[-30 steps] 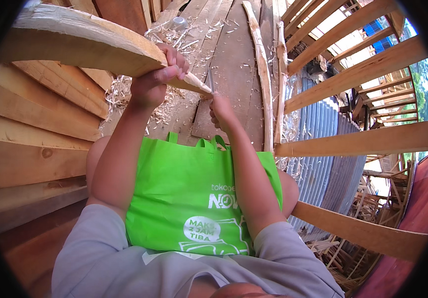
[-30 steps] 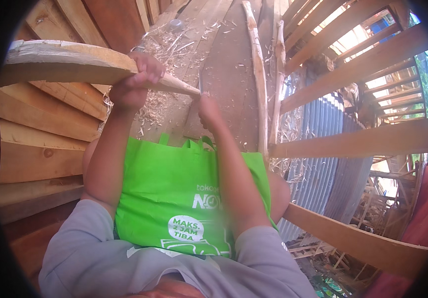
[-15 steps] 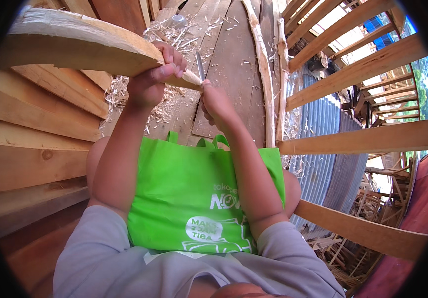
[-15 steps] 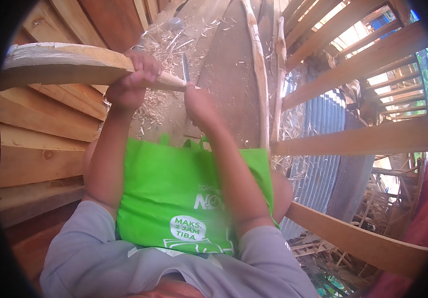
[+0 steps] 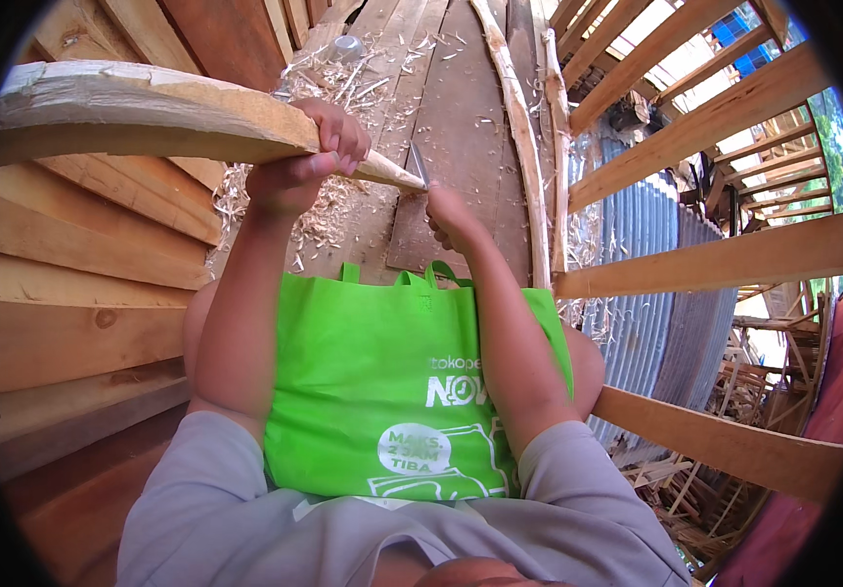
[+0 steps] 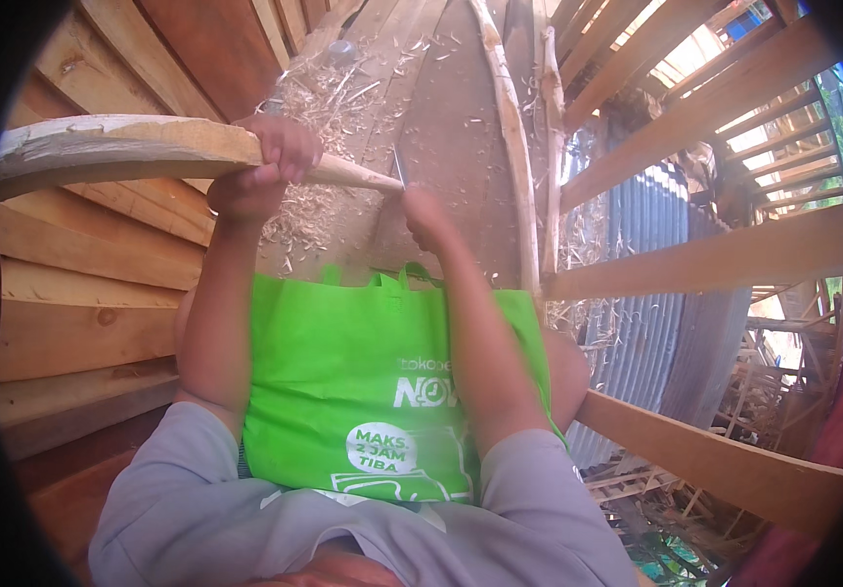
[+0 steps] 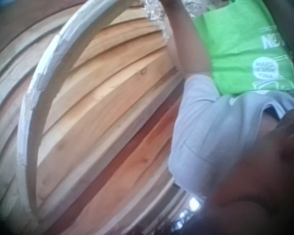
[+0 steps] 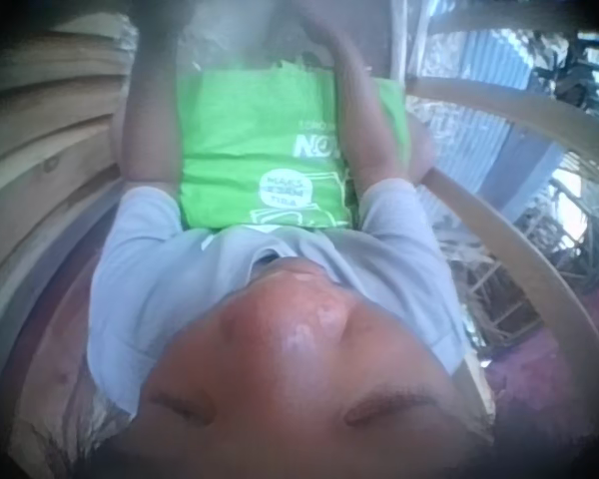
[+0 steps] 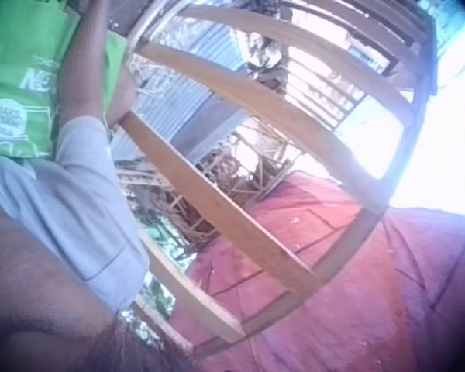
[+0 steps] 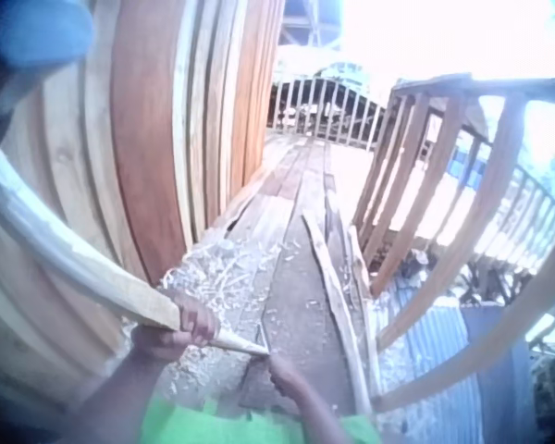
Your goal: The person is carving a piece of wood using a knife. They hold the wood in their left hand and use the knife in their right hand to shave off thin layers, creating wood shavings that fall onto a green bag placed on their lap.
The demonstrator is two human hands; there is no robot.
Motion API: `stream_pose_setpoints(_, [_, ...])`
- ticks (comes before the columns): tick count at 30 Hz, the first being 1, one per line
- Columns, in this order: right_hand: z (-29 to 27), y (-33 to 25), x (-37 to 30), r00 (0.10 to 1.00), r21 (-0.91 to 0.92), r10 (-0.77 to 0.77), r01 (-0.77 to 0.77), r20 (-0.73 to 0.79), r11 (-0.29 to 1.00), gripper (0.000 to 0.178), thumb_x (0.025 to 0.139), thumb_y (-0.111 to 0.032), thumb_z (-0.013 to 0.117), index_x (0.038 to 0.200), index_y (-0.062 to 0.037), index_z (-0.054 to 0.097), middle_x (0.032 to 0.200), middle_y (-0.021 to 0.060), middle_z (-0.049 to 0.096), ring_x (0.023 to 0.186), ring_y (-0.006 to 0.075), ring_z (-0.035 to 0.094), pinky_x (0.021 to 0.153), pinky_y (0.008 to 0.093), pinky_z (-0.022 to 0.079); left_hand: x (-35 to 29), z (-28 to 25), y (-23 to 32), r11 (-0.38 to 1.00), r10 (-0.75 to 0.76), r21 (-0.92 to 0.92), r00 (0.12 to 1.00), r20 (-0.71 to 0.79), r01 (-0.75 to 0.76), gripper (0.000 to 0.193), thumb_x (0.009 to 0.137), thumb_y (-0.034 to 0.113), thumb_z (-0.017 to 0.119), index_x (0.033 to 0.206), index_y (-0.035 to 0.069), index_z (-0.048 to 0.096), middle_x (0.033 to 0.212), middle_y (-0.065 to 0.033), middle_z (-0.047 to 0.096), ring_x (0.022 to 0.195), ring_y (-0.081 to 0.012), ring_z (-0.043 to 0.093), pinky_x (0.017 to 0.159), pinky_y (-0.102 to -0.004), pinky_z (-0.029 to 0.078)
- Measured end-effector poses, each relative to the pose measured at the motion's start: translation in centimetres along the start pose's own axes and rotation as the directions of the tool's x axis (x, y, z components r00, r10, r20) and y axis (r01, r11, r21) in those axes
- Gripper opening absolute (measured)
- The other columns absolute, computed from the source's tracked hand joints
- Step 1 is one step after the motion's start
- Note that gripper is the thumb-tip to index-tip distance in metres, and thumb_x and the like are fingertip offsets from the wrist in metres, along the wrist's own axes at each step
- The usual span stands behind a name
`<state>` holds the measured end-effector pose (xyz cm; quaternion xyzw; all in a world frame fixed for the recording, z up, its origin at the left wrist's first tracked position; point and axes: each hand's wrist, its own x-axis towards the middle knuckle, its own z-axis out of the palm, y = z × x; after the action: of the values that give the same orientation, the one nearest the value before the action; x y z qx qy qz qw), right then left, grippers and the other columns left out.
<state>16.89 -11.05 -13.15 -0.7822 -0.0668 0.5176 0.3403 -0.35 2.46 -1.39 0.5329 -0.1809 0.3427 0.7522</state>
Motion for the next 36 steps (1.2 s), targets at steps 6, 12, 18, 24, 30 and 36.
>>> stream_pose_setpoints(6, [-0.1,-1.5,-1.9,0.981,-0.014,-0.049,0.052,0.19,0.999,0.038,0.096,-0.044,0.034,0.081,-0.0117,0.048,0.06,-0.0025,0.034,0.046,0.0114,0.03,0.041,0.0322,0.024,-0.3,-0.8,-0.4,0.999,0.007,-0.035,0.999,0.053,-0.005,0.019,0.071,0.009,0.066,0.079,0.006,0.048,0.067,-0.0065,0.049,0.066,-0.0196,0.051,0.066,-0.0338,0.04])
stream_pose_setpoints(12, [1.2,-2.8,-4.3,0.97,-0.008,-0.119,0.123,0.211,0.992,0.046,0.096,-0.049,0.034,0.064,-0.0162,0.033,0.054,-0.0052,0.027,0.042,0.0098,0.021,0.04,0.0322,0.015,-0.4,-0.9,0.2,1.0,0.008,-0.004,0.999,0.047,-0.007,0.018,0.072,0.012,0.066,0.077,0.007,0.049,0.066,-0.0052,0.05,0.062,-0.0179,0.05,0.066,-0.0335,0.04])
stream_pose_setpoints(18, [0.4,-0.9,-2.3,0.987,-0.064,-0.162,0.161,-0.021,0.985,0.047,0.097,-0.05,0.034,0.065,-0.0146,0.035,0.053,-0.0033,0.031,0.041,0.0118,0.025,0.04,0.0337,0.019,0.1,-0.5,0.0,1.0,-0.003,0.023,0.997,0.08,0.001,0.017,0.074,0.016,0.063,0.077,0.009,0.048,0.068,-0.0022,0.049,0.064,-0.0165,0.049,0.069,-0.033,0.039])
stream_pose_setpoints(24, [1.5,-0.9,-2.0,0.993,0.032,-0.114,0.113,0.028,0.993,0.042,0.098,-0.042,0.034,0.085,-0.0054,0.05,0.059,0.0005,0.039,0.045,0.0128,0.034,0.041,0.0335,0.029,-0.5,-0.5,-0.3,0.999,0.016,0.029,1.0,-0.021,-0.016,0.015,0.074,0.014,0.061,0.08,0.009,0.048,0.071,-0.0035,0.049,0.067,-0.0168,0.049,0.072,-0.0339,0.038])
stream_pose_setpoints(30, [2.3,-2.9,-5.1,0.995,-0.004,-0.101,0.101,0.012,0.995,0.049,0.098,-0.051,0.034,0.066,-0.0136,0.036,0.054,-0.002,0.032,0.044,0.0125,0.028,0.042,0.0325,0.02,-0.9,-0.7,-0.1,0.998,0.031,0.054,0.998,-0.046,-0.028,0.014,0.075,0.015,0.06,0.081,0.009,0.049,0.072,-0.0029,0.049,0.068,-0.0175,0.049,0.072,-0.0342,0.038])
stream_pose_setpoints(36, [0.6,-0.7,-1.8,0.997,-0.013,-0.075,0.075,-0.004,0.997,0.039,0.098,-0.041,0.03,0.085,-0.0084,0.046,0.06,-0.0014,0.037,0.046,0.0121,0.032,0.041,0.0331,0.028,-0.3,-0.4,-0.4,1.0,0.016,0.016,1.0,0.005,-0.016,0.014,0.074,0.014,0.06,0.081,0.009,0.049,0.072,-0.0026,0.049,0.068,-0.0175,0.049,0.073,-0.0348,0.038])
